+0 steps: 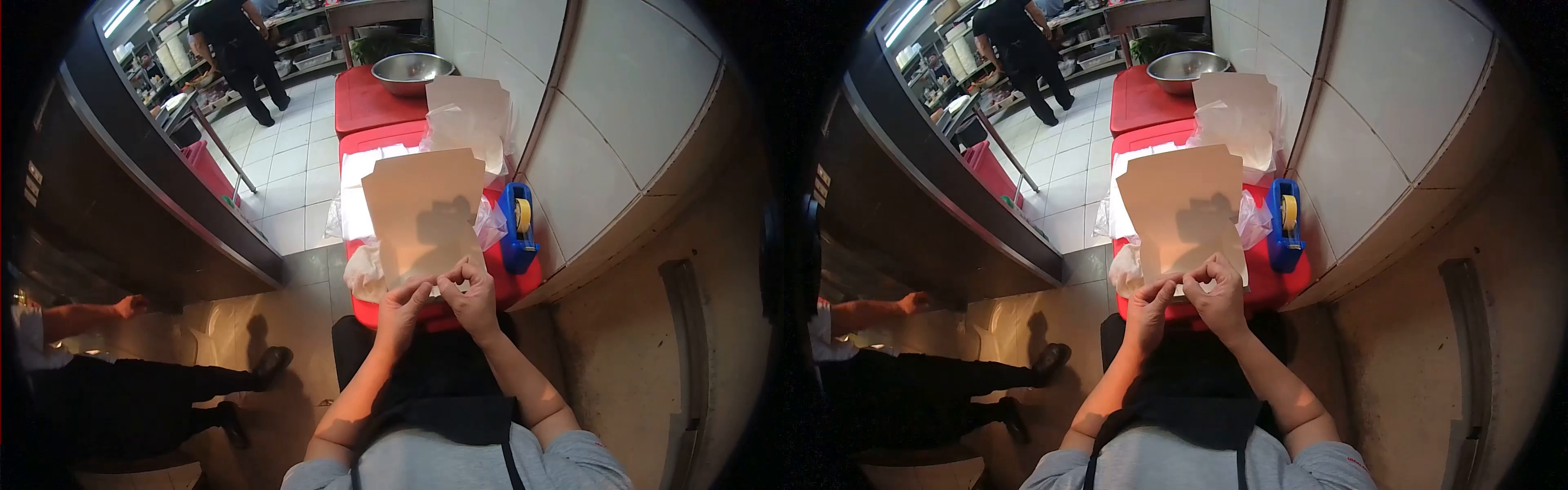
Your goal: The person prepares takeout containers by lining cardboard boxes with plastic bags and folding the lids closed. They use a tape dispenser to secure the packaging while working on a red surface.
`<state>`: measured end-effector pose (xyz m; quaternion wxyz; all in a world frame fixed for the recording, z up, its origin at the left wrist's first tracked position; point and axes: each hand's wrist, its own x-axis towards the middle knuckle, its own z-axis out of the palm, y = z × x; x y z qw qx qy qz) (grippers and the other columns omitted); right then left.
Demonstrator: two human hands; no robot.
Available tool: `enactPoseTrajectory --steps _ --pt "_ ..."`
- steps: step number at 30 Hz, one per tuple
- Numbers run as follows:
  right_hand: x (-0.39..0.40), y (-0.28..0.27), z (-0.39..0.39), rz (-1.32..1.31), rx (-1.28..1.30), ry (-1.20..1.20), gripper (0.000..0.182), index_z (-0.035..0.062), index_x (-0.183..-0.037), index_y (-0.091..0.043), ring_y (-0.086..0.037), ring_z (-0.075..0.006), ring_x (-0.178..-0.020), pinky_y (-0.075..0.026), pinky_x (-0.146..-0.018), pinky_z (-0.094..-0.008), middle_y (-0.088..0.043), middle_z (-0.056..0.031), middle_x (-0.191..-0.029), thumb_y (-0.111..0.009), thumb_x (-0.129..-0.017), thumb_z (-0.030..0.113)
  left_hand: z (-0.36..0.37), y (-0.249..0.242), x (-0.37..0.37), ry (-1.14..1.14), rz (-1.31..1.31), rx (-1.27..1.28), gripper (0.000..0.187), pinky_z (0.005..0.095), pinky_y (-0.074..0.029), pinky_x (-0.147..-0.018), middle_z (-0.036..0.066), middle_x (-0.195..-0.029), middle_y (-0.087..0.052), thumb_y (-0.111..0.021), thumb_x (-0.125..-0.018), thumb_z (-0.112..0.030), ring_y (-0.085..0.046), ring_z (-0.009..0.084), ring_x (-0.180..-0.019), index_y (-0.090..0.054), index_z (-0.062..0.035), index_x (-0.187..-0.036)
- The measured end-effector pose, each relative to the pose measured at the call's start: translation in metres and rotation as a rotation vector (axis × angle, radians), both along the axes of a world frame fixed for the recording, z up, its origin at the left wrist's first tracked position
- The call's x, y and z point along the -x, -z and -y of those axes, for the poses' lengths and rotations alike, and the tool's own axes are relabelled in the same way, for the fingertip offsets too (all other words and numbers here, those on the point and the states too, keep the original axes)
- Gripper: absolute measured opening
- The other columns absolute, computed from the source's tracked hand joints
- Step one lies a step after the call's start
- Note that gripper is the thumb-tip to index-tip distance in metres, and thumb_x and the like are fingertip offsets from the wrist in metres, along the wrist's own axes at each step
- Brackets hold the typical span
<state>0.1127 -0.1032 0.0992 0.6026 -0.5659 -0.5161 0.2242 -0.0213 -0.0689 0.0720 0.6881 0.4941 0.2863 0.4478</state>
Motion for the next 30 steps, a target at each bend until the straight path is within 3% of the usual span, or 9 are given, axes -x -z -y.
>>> enactPoseTrajectory --steps 4,9,12,15,17,20,24,27,30 --pt "0.008 0.002 0.002 0.135 -0.032 0.046 0.007 -0.0034 -0.071 -0.06 -0.052 -0.0141 -0.069 -0.041 -0.061 -0.0268 -0.051 -0.0062 -0.073 -0.063 -0.075 0.001 0.002 0.013 -0.007 -0.269 -0.125 -0.223 0.015 0.0313 -0.041 -0.088 0.006 -0.094 -0.064 -0.066 -0.084 -0.013 -0.058 0.0174 -0.094 -0.067 -0.0027 -0.096" --pt "0.013 0.011 0.011 -0.311 0.122 -0.162 0.01 -0.0031 -0.079 -0.064 -0.053 -0.0094 -0.072 -0.043 -0.066 -0.023 -0.055 -0.0032 -0.076 -0.065 -0.082 0.006 -0.003 0.019 -0.006 -0.653 -0.497 -0.798 0.012 0.036 -0.034 -0.092 0.007 -0.089 -0.064 -0.069 -0.078 -0.01 -0.06 0.0239 -0.09 -0.067 -0.0062 -0.089" --pt "0.006 0.03 0.003 -0.416 0.193 -0.21 0.012 -0.0021 -0.082 -0.065 -0.054 -0.0072 -0.074 -0.043 -0.067 -0.0215 -0.057 -0.0016 -0.077 -0.065 -0.084 0.009 0.002 0.021 -0.004 -0.635 -0.535 -0.898 0.011 0.0335 -0.042 -0.085 0.01 -0.09 -0.064 -0.069 -0.078 -0.006 -0.06 0.0258 -0.089 -0.065 -0.002 -0.087" --pt "-0.007 0.048 -0.021 -0.373 0.26 -0.301 0.01 0.0001 -0.085 -0.065 -0.057 -0.0084 -0.073 -0.045 -0.069 -0.0222 -0.063 -0.0032 -0.078 -0.064 -0.084 0.01 -0.002 0.026 -0.003 -0.559 -0.461 -0.652 0.012 0.0396 -0.034 -0.094 0.01 -0.096 -0.063 -0.07 -0.078 -0.007 -0.059 0.0263 -0.092 -0.066 -0.0023 -0.088" --pt "-0.014 0.051 -0.045 -0.292 0.298 -0.357 0.016 -0.001 -0.081 -0.067 -0.059 -0.0136 -0.07 -0.046 -0.066 -0.0256 -0.062 -0.0059 -0.076 -0.068 -0.081 0.015 -0.009 0.035 0.004 -0.542 -0.595 -0.691 0.022 0.0405 -0.034 -0.094 0.013 -0.11 -0.057 -0.064 -0.084 -0.012 -0.057 0.0284 -0.098 -0.063 -0.0026 -0.104" --pt "-0.011 0.068 -0.089 0.373 0.102 -0.288 0.015 0.0003 -0.076 -0.066 -0.062 -0.0227 -0.072 -0.049 -0.068 -0.0322 -0.062 -0.011 -0.081 -0.068 -0.077 0.015 -0.011 0.042 0.01 -0.51 -0.91 -0.816 0.04 0.0379 -0.041 -0.09 0.017 -0.122 -0.048 -0.056 -0.089 -0.019 -0.053 0.0311 -0.105 -0.051 0.0006 -0.123" --pt "-0.007 0.083 -0.119 0.658 -0.068 -0.264 0.01 0.0024 -0.072 -0.064 -0.063 -0.0276 -0.074 -0.052 -0.066 -0.0382 -0.061 -0.0117 -0.088 -0.06 -0.076 0.011 -0.011 0.056 0.016 -0.675 -0.831 -0.628 0.044 0.0401 -0.04 -0.093 0.018 -0.12 -0.05 -0.059 -0.086 -0.018 -0.053 0.0332 -0.107 -0.049 0.0021 -0.124" --pt "-0.023 0.087 -0.125 1.077 0.254 -0.102 0.011 0.0042 -0.068 -0.064 -0.064 -0.0277 -0.08 -0.052 -0.06 -0.0411 -0.062 -0.011 -0.087 -0.057 -0.075 0.01 -0.022 0.062 0.037 -0.712 -0.856 -0.649 0.044 0.039 -0.041 -0.091 0.019 -0.119 -0.05 -0.06 -0.085 -0.016 -0.054 0.0337 -0.106 -0.05 0.0016 -0.124" --pt "-0.033 0.125 -0.123 1.251 0.361 -0.149 0.011 0.0051 -0.08 -0.063 -0.063 -0.0289 -0.085 -0.053 -0.058 -0.0421 -0.061 -0.0123 -0.092 -0.054 -0.075 0.009 -0.039 0.084 0.055 -0.642 -1.087 -0.585 0.045 0.0493 -0.028 -0.098 0.013 -0.131 -0.044 -0.06 -0.083 -0.021 -0.042 0.0287 -0.12 -0.052 -0.0057 -0.124"
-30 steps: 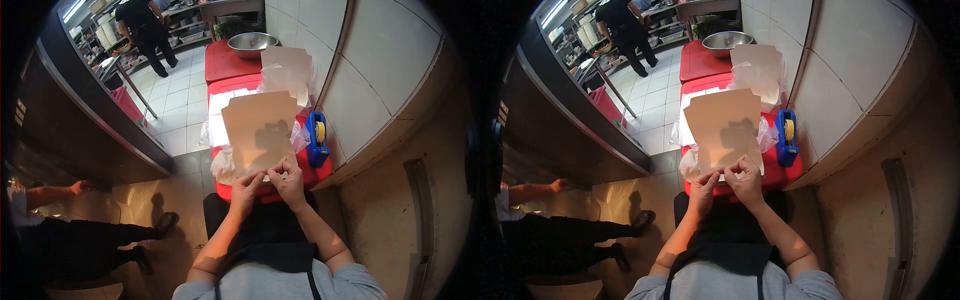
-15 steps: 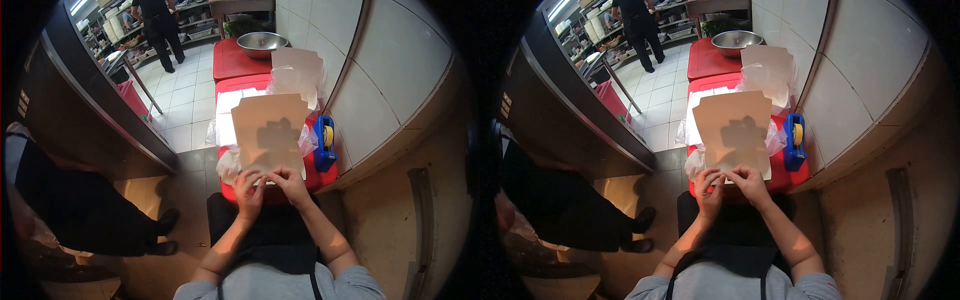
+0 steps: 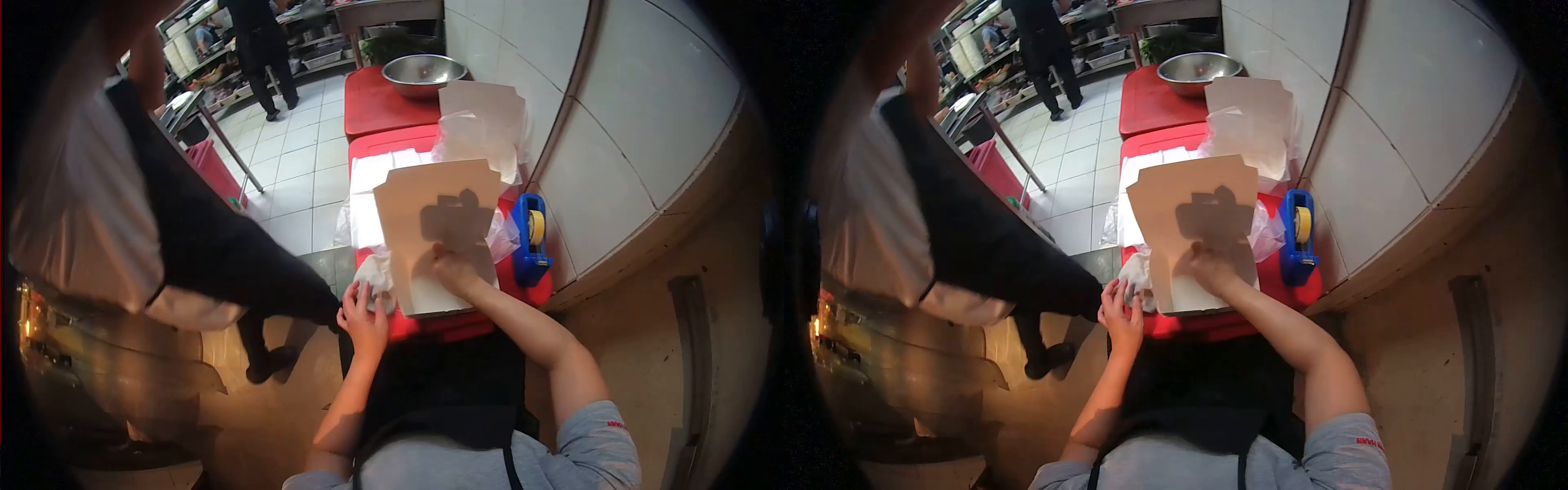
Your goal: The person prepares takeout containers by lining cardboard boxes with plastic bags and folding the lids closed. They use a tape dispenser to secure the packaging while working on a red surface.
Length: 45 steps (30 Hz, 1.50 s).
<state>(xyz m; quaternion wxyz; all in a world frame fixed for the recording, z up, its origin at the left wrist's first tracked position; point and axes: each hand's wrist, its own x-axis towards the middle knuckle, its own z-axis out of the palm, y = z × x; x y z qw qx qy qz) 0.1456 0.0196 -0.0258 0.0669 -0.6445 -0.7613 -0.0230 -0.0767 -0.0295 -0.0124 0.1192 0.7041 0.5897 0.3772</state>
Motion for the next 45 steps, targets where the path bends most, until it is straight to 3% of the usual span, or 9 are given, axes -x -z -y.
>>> enactPoseTrajectory --steps 3,6,13,17,23,28,32,37,45 --pt "0.001 0.0 0.016 0.166 0.088 -0.198 0.022 0.0053 -0.098 -0.059 -0.063 -0.0317 -0.091 -0.053 -0.065 -0.0433 -0.06 -0.014 -0.101 -0.051 -0.077 0.008 -0.021 0.032 0.003 -0.041 -0.228 0.032 0.045 0.0589 -0.021 -0.098 0.011 -0.136 -0.039 -0.062 -0.08 -0.026 -0.035 0.0294 -0.126 -0.055 -0.0156 -0.123" --pt "0.013 -0.035 0.034 -0.151 0.335 0.162 0.034 0.0041 -0.113 -0.051 -0.057 -0.0352 -0.101 -0.049 -0.082 -0.0462 -0.056 -0.0172 -0.109 -0.047 -0.08 0.006 -0.035 0.057 0.005 -0.019 -0.339 0.003 0.036 0.0606 -0.021 -0.098 0.006 -0.131 -0.044 -0.066 -0.076 -0.027 -0.036 0.0293 -0.124 -0.064 -0.0206 -0.111" --pt "-0.031 -0.031 0.055 -0.409 0.576 -0.245 0.042 0.0017 -0.121 -0.05 -0.049 -0.0358 -0.113 -0.035 -0.1 -0.044 -0.051 -0.0205 -0.118 -0.052 -0.081 0.012 -0.02 0.053 0.025 0.081 -0.179 -0.021 0.012 0.0544 -0.024 -0.097 0.0 -0.101 -0.057 -0.072 -0.068 -0.018 -0.047 0.0241 -0.11 -0.065 -0.0106 -0.073" --pt "0.068 -0.116 0.072 -0.393 0.364 -0.212 0.028 0.0043 -0.104 -0.063 -0.052 -0.0308 -0.105 -0.039 -0.091 -0.047 -0.056 -0.0138 -0.106 -0.055 -0.082 0.019 0.01 0.052 0.037 0.122 -0.09 0.091 0.015 0.052 -0.023 -0.098 0.003 -0.1 -0.056 -0.074 -0.066 -0.014 -0.048 0.0244 -0.109 -0.061 -0.0085 -0.072" --pt "0.152 -0.012 0.013 0.362 0.078 -0.424 0.021 0.0174 -0.088 -0.071 -0.053 -0.0203 -0.101 -0.034 -0.088 -0.0426 -0.061 -0.0043 -0.089 -0.059 -0.077 0.03 0.012 0.071 0.039 0.055 -0.042 0.103 0.017 0.0516 -0.022 -0.098 0.004 -0.106 -0.056 -0.075 -0.065 -0.015 -0.048 0.0248 -0.11 -0.064 -0.0079 -0.076" --pt "0.135 -0.046 0.014 0.11 0.11 -0.489 0.019 0.0175 -0.078 -0.072 -0.059 -0.021 -0.086 -0.038 -0.084 -0.0411 -0.064 -0.004 -0.088 -0.06 -0.077 0.033 0.004 0.073 0.038 0.015 -0.066 0.071 0.018 0.0507 -0.024 -0.097 0.002 -0.098 -0.056 -0.075 -0.067 -0.023 -0.049 0.0233 -0.106 -0.065 -0.0103 -0.074" --pt "0.041 -0.107 0.036 -0.438 0.286 -0.298 0.025 0.0101 -0.082 -0.071 -0.062 -0.0259 -0.083 -0.047 -0.074 -0.0376 -0.065 -0.0106 -0.087 -0.063 -0.08 0.034 -0.012 0.059 0.031 0.043 -0.094 0.204 0.013 0.0529 -0.022 -0.099 0.001 -0.098 -0.055 -0.073 -0.068 -0.021 -0.048 0.0231 -0.107 -0.068 -0.012 -0.075" --pt "-0.082 -0.13 0.023 -0.002 0.034 0.563 0.037 0.0064 -0.089 -0.071 -0.059 -0.027 -0.094 -0.041 -0.086 -0.0445 -0.064 -0.0164 -0.094 -0.05 -0.087 0.037 -0.014 0.018 0.01 -0.036 -0.076 0.132 0.023 0.0521 -0.021 -0.1 0.002 -0.103 -0.055 -0.07 -0.07 -0.021 -0.048 0.0232 -0.109 -0.068 -0.0154 -0.093" --pt "-0.122 -0.048 -0.028 0.085 0.14 0.519 0.032 0.0098 -0.103 -0.067 -0.047 -0.0303 -0.114 -0.029 -0.096 -0.053 -0.059 -0.014 -0.112 -0.052 -0.083 0.03 -0.003 -0.076 -0.009 0.214 0.14 -0.065 0.025 0.0435 -0.028 -0.099 0.005 -0.108 -0.057 -0.066 -0.074 -0.015 -0.051 0.0243 -0.108 -0.065 -0.0137 -0.099"
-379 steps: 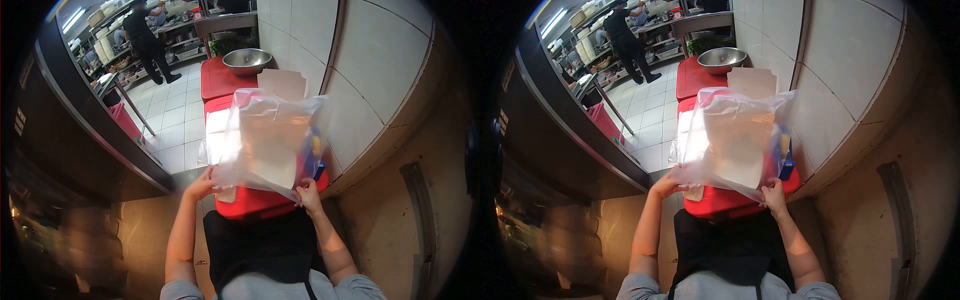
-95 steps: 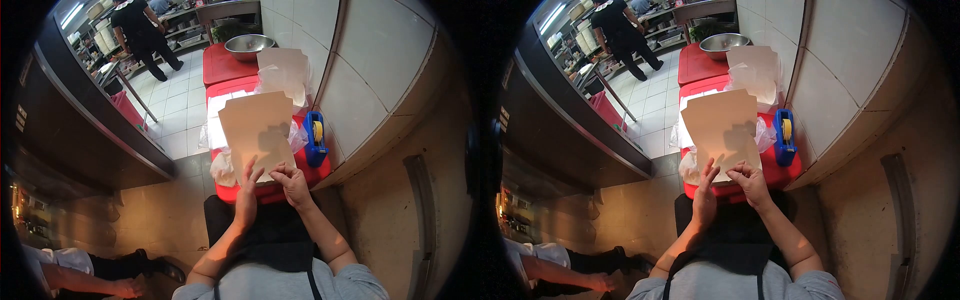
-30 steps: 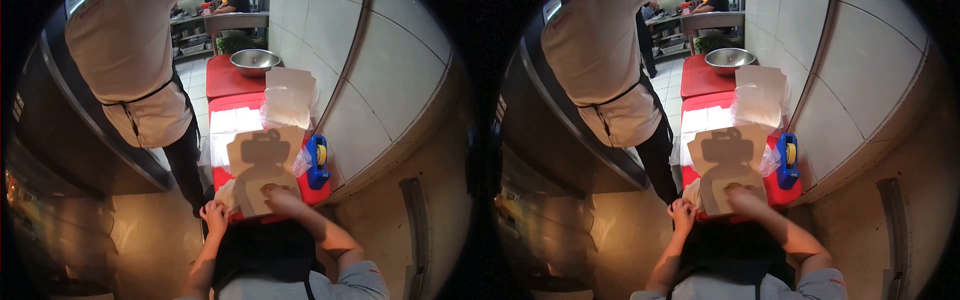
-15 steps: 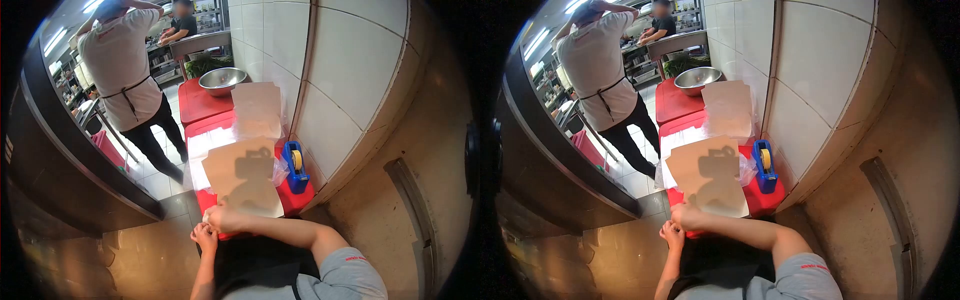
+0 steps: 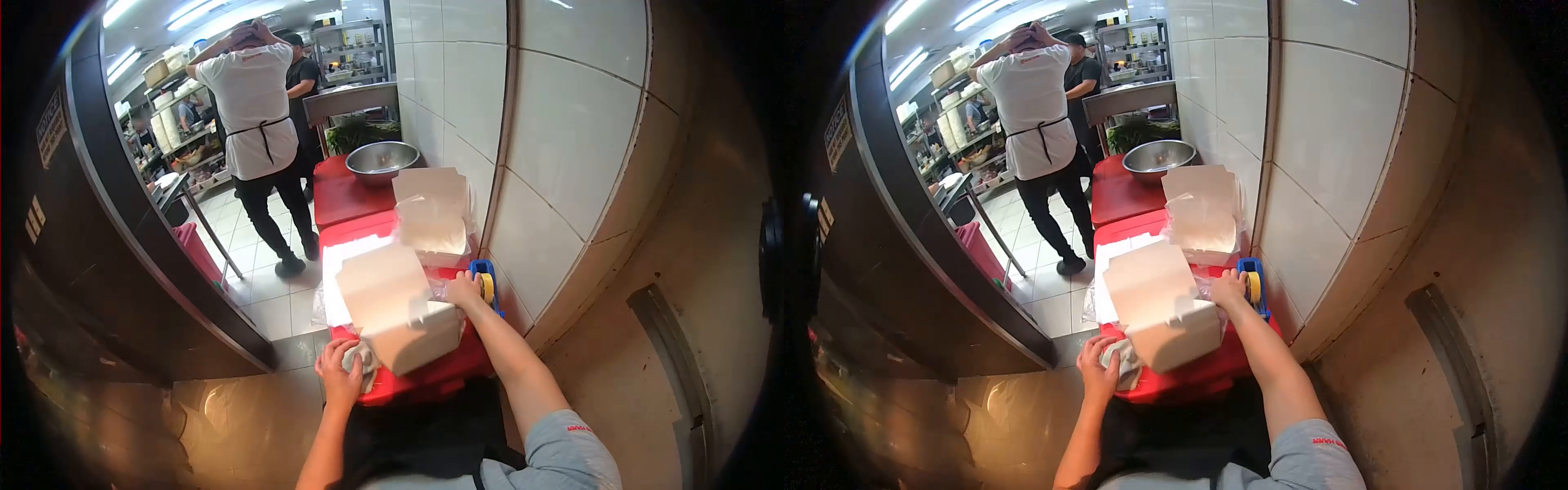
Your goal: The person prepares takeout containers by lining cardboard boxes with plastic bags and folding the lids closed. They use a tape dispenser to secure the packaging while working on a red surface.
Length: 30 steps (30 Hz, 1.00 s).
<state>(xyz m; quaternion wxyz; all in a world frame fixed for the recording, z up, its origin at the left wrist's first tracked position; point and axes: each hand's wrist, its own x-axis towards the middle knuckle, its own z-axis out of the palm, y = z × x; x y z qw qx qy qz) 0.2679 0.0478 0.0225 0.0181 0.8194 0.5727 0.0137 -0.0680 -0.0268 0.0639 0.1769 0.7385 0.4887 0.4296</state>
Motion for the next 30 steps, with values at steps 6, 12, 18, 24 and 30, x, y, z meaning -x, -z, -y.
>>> enactPoseTrajectory --steps 6,12,18,24,30 --pt "-0.007 -0.041 0.017 -0.41 -0.245 -0.187 0.022 0.0058 -0.084 -0.066 -0.062 -0.033 -0.091 -0.043 -0.08 -0.0517 -0.065 -0.0156 -0.088 -0.066 -0.073 0.024 -0.006 -0.023 -0.041 0.307 -0.06 -0.215 0.067 0.0493 -0.027 -0.103 0.018 -0.132 -0.044 -0.07 -0.073 -0.027 -0.04 0.0347 -0.123 -0.043 -0.0056 -0.131" --pt "-0.017 -0.098 0.054 -0.418 -0.629 -0.253 0.013 0.0041 -0.079 -0.062 -0.062 -0.0355 -0.079 -0.048 -0.072 -0.0414 -0.064 -0.0159 -0.077 -0.064 -0.075 0.016 -0.052 -0.01 -0.079 0.252 -0.342 -0.209 0.085 0.0618 -0.019 -0.102 0.018 -0.137 -0.04 -0.072 -0.07 -0.045 -0.036 0.0347 -0.127 -0.036 -0.0069 -0.137" --pt "-0.035 -0.183 0.083 -0.701 -0.998 -0.18 0.014 -0.0002 -0.088 -0.064 -0.058 -0.0158 -0.066 -0.045 -0.062 -0.0281 -0.064 -0.0078 -0.073 -0.064 -0.081 0.012 -0.081 -0.03 -0.082 0.508 -0.623 0.018 0.053 0.0429 -0.042 -0.082 0.01 -0.086 -0.065 -0.075 -0.063 -0.051 -0.062 0.0285 -0.084 -0.062 -0.0102 -0.094" --pt "-0.031 -0.234 0.143 -0.959 -1.179 -0.318 0.016 0.0003 -0.088 -0.066 -0.051 -0.003 -0.067 -0.041 -0.062 -0.0196 -0.061 0.0033 -0.073 -0.062 -0.088 0.016 0.007 0.02 -0.067 0.51 -0.604 -0.397 0.026 0.0392 -0.044 -0.063 0.006 -0.08 -0.057 -0.066 -0.076 -0.035 -0.06 0.0238 -0.074 -0.056 -0.0118 -0.083" --pt "-0.012 -0.224 0.173 -1.345 -1.341 -0.411 0.015 0.002 -0.094 -0.066 -0.056 -0.005 -0.074 -0.044 -0.066 -0.0202 -0.065 0.0014 -0.083 -0.062 -0.089 0.016 0.038 0.063 -0.059 0.544 -0.582 -0.214 0.026 0.0372 -0.043 -0.073 0.01 -0.093 -0.059 -0.063 -0.08 -0.024 -0.059 0.0254 -0.086 -0.057 -0.0083 -0.1"
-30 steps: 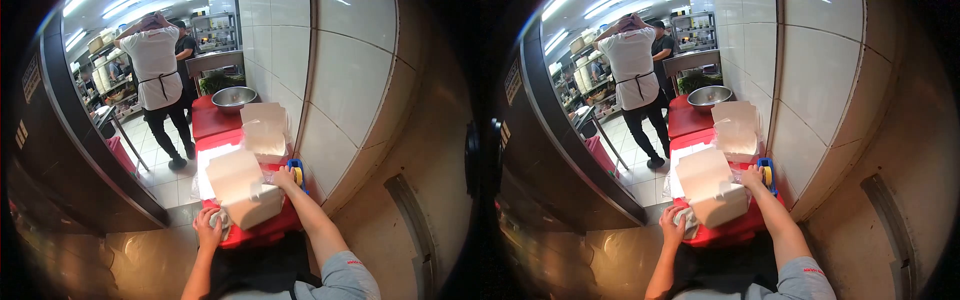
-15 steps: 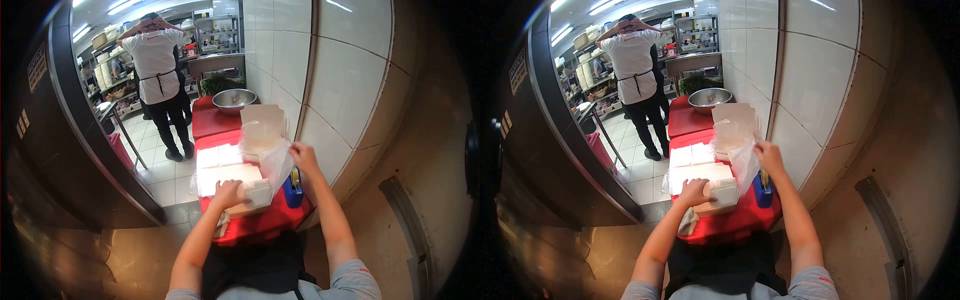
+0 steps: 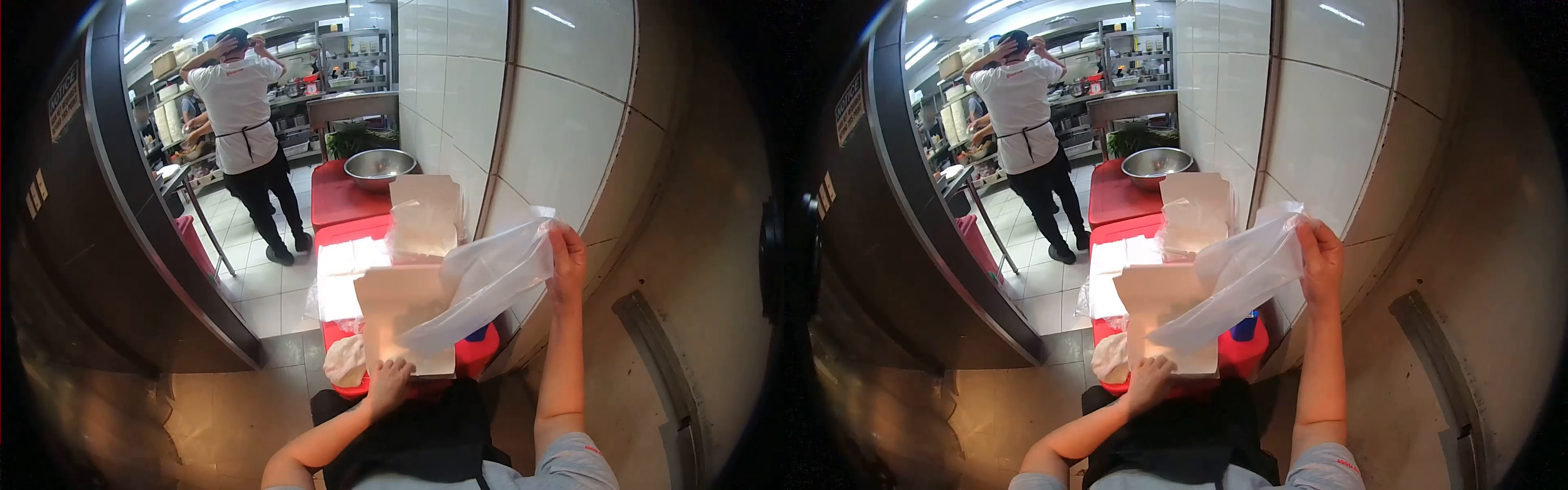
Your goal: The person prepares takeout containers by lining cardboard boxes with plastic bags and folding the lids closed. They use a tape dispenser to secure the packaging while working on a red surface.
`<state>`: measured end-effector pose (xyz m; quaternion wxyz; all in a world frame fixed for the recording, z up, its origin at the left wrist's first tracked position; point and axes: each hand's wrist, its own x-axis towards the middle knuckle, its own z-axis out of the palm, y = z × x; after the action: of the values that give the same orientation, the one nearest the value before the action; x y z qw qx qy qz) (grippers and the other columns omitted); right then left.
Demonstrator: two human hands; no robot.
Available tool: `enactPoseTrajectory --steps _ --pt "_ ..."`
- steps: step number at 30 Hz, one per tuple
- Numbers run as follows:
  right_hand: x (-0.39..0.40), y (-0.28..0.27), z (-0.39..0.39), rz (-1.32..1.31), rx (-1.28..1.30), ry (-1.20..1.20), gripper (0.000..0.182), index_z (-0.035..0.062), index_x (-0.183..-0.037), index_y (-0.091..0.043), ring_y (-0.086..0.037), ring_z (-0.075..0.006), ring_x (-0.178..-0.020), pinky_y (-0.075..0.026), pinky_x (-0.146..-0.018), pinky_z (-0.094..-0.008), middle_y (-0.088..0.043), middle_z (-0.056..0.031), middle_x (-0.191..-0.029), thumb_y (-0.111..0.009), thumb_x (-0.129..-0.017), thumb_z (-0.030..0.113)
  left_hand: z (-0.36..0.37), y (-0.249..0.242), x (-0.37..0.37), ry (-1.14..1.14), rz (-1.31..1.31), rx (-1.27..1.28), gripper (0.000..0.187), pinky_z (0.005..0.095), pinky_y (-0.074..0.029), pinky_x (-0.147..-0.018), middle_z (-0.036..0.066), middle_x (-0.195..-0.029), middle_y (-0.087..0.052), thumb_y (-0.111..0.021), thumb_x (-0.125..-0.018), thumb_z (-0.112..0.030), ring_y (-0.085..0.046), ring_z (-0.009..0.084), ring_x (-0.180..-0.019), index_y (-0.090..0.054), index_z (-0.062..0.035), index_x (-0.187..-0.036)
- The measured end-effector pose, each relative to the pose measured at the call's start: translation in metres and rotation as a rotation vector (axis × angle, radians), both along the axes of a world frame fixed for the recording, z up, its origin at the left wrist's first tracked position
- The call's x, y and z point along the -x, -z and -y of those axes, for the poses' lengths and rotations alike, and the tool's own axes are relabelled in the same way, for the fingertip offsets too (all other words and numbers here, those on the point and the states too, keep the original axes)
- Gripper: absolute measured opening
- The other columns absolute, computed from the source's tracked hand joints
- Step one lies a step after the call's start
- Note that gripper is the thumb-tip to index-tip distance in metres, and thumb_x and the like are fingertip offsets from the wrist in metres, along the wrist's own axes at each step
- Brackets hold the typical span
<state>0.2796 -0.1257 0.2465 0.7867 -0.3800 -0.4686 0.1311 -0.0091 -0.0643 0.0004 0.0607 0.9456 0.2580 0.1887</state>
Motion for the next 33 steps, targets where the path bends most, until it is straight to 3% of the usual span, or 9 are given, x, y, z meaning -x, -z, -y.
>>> enactPoseTrajectory --steps 6,8,10,13,16,22,23,27,33 --pt "0.009 0.03 0.022 -0.165 0.014 -0.262 0.014 0.0052 -0.099 -0.066 -0.059 -0.0081 -0.084 -0.046 -0.072 -0.0224 -0.065 -0.003 -0.099 -0.064 -0.086 0.009 -0.073 0.012 -0.019 0.061 0.634 0.851 0.054 0.0401 -0.041 -0.093 0.016 -0.111 -0.06 -0.068 -0.075 -0.022 -0.054 0.03 -0.108 -0.051 -0.0045 -0.123" --pt "0.012 0.039 0.028 -0.159 0.002 -0.229 0.014 0.0065 -0.098 -0.067 -0.058 -0.0082 -0.086 -0.045 -0.073 -0.0224 -0.064 -0.0035 -0.101 -0.066 -0.084 0.007 -0.07 -0.035 0.001 0.038 0.232 0.278 0.053 0.0405 -0.043 -0.093 0.015 -0.114 -0.059 -0.064 -0.079 -0.027 -0.054 0.0268 -0.11 -0.05 -0.0046 -0.125" --pt "0.017 0.045 0.033 -0.135 -0.06 -0.13 0.013 0.0076 -0.096 -0.068 -0.057 -0.0078 -0.086 -0.044 -0.072 -0.0212 -0.062 -0.0036 -0.103 -0.067 -0.083 0.006 -0.071 -0.059 0.02 0.118 0.243 0.425 0.056 0.0409 -0.044 -0.094 0.014 -0.119 -0.057 -0.059 -0.083 -0.034 -0.053 0.0258 -0.113 -0.047 -0.0045 -0.129" --pt "-0.002 0.036 0.041 0.247 -0.092 -0.247 0.01 0.008 -0.091 -0.069 -0.052 -0.0062 -0.077 -0.039 -0.065 -0.0191 -0.059 -0.0003 -0.093 -0.068 -0.082 0.005 -0.078 -0.065 0.042 0.401 0.772 1.466 0.06 0.0417 -0.041 -0.098 0.014 -0.128 -0.051 -0.048 -0.089 -0.04 -0.05 0.0279 -0.117 -0.039 -0.0032 -0.135" --pt "0.012 0.025 0.051 0.209 0.002 -0.185 0.007 0.0071 -0.078 -0.065 -0.044 -0.0047 -0.068 -0.033 -0.059 -0.0188 -0.05 0.0033 -0.079 -0.07 -0.078 0.004 -0.075 -0.089 0.052 0.636 1.159 1.762 0.06 0.0427 -0.039 -0.099 0.016 -0.131 -0.048 -0.04 -0.093 -0.039 -0.049 0.0313 -0.118 -0.032 0.0 -0.138" --pt "0.056 0.017 0.041 0.142 0.16 0.061 0.029 0.0083 -0.064 -0.047 -0.032 -0.0035 -0.061 -0.026 -0.055 -0.0192 -0.035 0.0074 -0.065 -0.075 -0.073 0.003 -0.071 -0.113 0.069 0.297 0.9 1.556 0.07 0.0374 -0.04 -0.098 0.014 -0.125 -0.052 -0.053 -0.087 -0.05 -0.051 0.0226 -0.112 -0.043 0.0038 -0.13" --pt "0.056 0.02 0.038 0.181 0.142 0.07 0.032 0.0084 -0.063 -0.046 -0.031 -0.0036 -0.06 -0.026 -0.054 -0.0195 -0.034 0.0076 -0.063 -0.076 -0.071 0.004 -0.073 -0.107 0.066 0.18 0.731 1.143 0.046 0.0329 -0.046 -0.089 0.011 -0.113 -0.059 -0.062 -0.087 -0.03 -0.057 0.0163 -0.101 -0.054 0.0025 -0.119" --pt "0.056 0.025 0.035 0.283 0.177 0.131 0.044 0.0094 -0.06 -0.038 -0.027 -0.0043 -0.057 -0.025 -0.051 -0.0208 -0.03 0.0077 -0.06 -0.082 -0.064 0.007 -0.07 -0.117 0.059 -0.045 1.023 1.32 0.026 0.0234 -0.05 -0.07 0.006 -0.088 -0.067 -0.063 -0.077 0.005 -0.062 0.0099 -0.076 -0.064 0.0035 -0.102" --pt "0.055 0.034 0.038 0.383 0.31 0.167 0.053 0.0104 -0.058 -0.032 -0.029 -0.0049 -0.057 -0.024 -0.049 -0.0218 -0.03 0.0073 -0.061 -0.086 -0.059 0.012 -0.092 -0.099 0.077 -0.169 1.118 0.893 0.019 0.0227 -0.048 -0.068 0.004 -0.086 -0.066 -0.064 -0.085 -0.01 -0.061 0.0121 -0.074 -0.066 0.0042 -0.098"
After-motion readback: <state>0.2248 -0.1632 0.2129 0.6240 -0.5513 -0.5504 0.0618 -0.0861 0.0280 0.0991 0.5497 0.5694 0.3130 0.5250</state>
